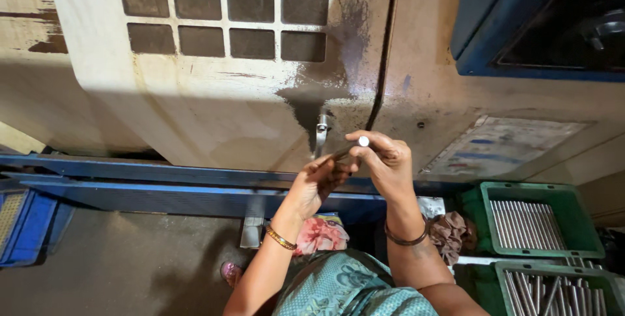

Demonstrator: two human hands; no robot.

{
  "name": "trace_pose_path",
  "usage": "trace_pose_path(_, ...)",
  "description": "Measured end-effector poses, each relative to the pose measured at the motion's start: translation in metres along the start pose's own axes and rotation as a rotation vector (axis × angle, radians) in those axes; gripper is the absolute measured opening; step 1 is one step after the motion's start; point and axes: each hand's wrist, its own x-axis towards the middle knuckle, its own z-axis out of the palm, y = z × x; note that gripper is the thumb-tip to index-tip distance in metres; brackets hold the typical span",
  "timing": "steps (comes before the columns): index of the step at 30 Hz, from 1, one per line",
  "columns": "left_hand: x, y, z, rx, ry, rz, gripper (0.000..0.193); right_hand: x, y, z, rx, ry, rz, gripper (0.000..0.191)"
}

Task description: The person repeatedly picks up metal rods from green bins, wipes them with a cloth, and uses them to scrape and wipe a dirty area on a machine door. The person opens and closes the machine door during the process and returns the rods to the bins.

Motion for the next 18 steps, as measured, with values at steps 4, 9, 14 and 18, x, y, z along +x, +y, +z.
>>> trace_pose_path(4, -0.006, 0.007, 0.003, 0.053, -0.036, 0.042, 0.04, 0.001, -0.01, 0.01, -0.078, -0.027, -0.036, 0.018)
trace_pose_path(9, -0.009, 0.013, -0.006, 0.139, 0.043, 0.072, 0.039, 0.003, -0.021, 0.024, -0.148, -0.05, -0.068, 0.019)
trace_pose_path(14, -0.006, 0.012, -0.02, 0.199, 0.064, 0.07, 0.035, 0.001, -0.028, 0.042, -0.208, -0.104, -0.11, 0.019)
trace_pose_path(18, -0.004, 0.012, -0.03, 0.195, 0.087, 0.083, 0.03, 0.002, -0.031, 0.052, -0.256, -0.134, -0.15, 0.021)
